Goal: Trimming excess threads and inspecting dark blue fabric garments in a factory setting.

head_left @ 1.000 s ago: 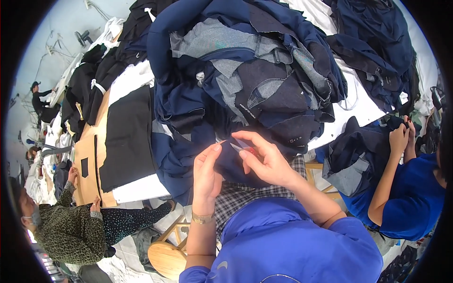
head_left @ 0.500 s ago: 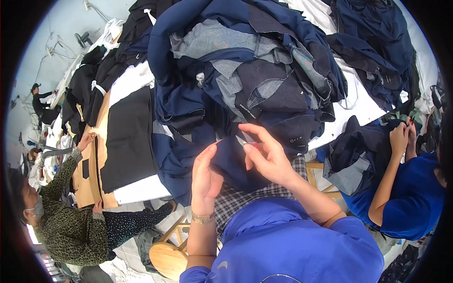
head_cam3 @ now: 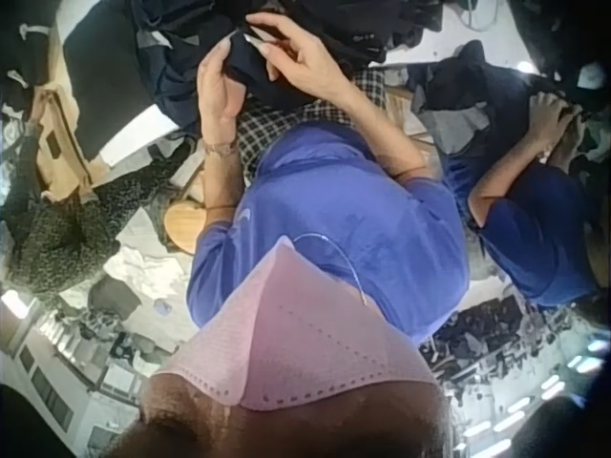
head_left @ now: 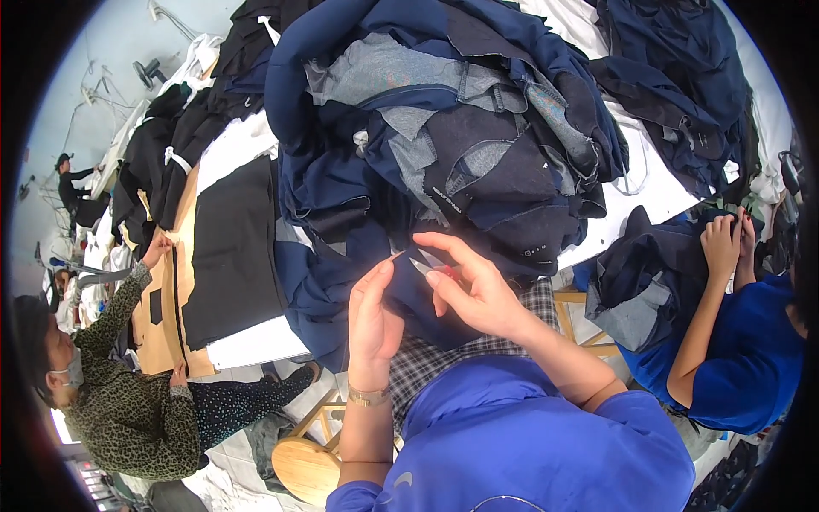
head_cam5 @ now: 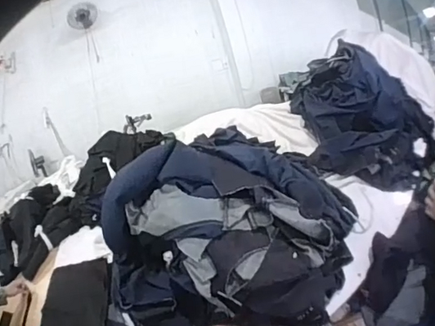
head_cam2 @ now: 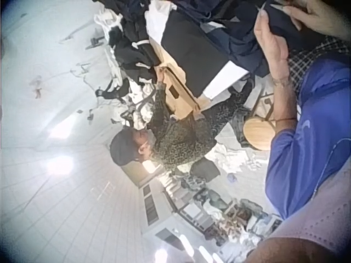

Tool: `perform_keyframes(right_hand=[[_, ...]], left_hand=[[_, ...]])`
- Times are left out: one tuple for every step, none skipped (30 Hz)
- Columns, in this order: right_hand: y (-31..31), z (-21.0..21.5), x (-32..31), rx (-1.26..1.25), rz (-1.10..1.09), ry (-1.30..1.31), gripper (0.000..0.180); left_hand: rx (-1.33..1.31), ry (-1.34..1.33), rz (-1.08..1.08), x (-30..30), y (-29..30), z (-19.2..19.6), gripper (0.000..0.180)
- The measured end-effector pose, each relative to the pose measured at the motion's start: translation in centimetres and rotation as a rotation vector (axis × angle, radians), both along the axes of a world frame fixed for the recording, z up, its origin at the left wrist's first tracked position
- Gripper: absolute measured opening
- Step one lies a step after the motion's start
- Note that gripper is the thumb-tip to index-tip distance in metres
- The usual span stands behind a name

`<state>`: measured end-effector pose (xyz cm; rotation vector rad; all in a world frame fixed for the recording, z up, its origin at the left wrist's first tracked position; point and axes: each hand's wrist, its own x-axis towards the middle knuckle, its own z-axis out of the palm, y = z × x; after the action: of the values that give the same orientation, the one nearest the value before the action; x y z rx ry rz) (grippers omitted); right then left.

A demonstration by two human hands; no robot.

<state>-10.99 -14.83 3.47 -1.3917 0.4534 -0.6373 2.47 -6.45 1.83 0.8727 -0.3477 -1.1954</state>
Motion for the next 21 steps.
perform_keyframes(right_hand=[[0.0,-0.1,0.0,0.0,0.002,0.001,0.038],[0.0,-0.2,0.0,-0.002,0.005,-0.001,0.039],[0.0,-0.2,0.0,-0.004,0.009,-0.003,0.039],[0.0,-0.2,0.0,-0.003,0.013,-0.003,0.039],[0.0,-0.2,0.0,-0.008,0.016,0.005,0.039],[0.0,-0.2,0.0,-0.012,0.019,0.013,0.039],[0.0,-0.1,-0.1,-0.012,0.02,0.014,0.039],[0.0,-0.1,-0.1,-0.015,0.016,0.016,0.039],[0.0,-0.1,-0.1,-0.017,0.012,0.017,0.039],[0.0,-0.1,-0.1,-0.018,0.013,0.017,0.039],[0.0,0.0,-0.1,-0.018,0.016,0.018,0.039],[0.0,0.0,-0.1,-0.018,0.019,0.019,0.038],[0.0,0.0,-0.1,-0.019,0.019,0.019,0.038],[0.0,0.1,-0.1,-0.01,0.011,0.02,0.038],[0.0,0.2,-0.1,-0.002,0.004,0.02,0.038],[-0.1,0.2,-0.1,-0.002,0.004,0.02,0.038],[-0.1,0.2,-0.1,0.002,0.003,0.025,0.037],[-0.1,0.2,-0.1,0.007,0.002,0.03,0.037],[-0.1,0.6,-0.1,0.007,0.005,0.03,0.037],[0.0,1.4,-0.2,0.003,0.002,0.077,0.038],[0.0,1.8,-0.2,-0.002,-0.001,0.125,0.039]], left_hand=[[0.001,-0.047,0.018,-0.1,0.0,0.1,0.032],[0.001,-0.047,0.02,-0.1,0.0,0.2,0.032],[0.004,-0.078,0.021,-0.2,0.0,0.2,0.032],[0.008,-0.109,0.024,-0.2,0.1,0.2,0.032],[0.008,-0.108,0.028,-0.2,0.1,0.1,0.032],[0.008,-0.131,0.035,-0.2,0.2,0.0,0.031],[0.007,-0.154,0.038,-0.3,0.2,-0.1,0.031],[0.007,-0.153,0.039,-0.3,0.2,0.0,0.031],[0.005,-0.158,0.039,-0.4,0.2,0.1,0.031],[0.002,-0.164,0.041,-0.4,0.2,0.2,0.03],[0.002,-0.164,0.042,-0.4,0.2,0.2,0.03],[0.0,-0.164,0.042,-0.4,0.2,0.2,0.03],[-0.002,-0.164,0.042,-0.4,0.2,0.2,0.029],[-0.003,-0.164,0.041,-0.4,0.2,0.2,0.029],[0.005,-0.165,0.045,-0.5,0.2,0.2,0.029],[0.014,-0.165,0.049,-0.6,0.2,0.2,0.029],[0.013,-0.165,0.048,-0.6,0.2,0.1,0.029],[0.009,-0.159,0.061,-0.7,0.2,-0.1,0.027],[0.007,-0.153,0.077,-0.8,0.2,-0.2,0.025],[0.008,-0.153,0.08,-0.8,0.2,-0.3,0.025],[0.014,-0.202,0.085,-1.0,0.2,-0.2,0.023]])
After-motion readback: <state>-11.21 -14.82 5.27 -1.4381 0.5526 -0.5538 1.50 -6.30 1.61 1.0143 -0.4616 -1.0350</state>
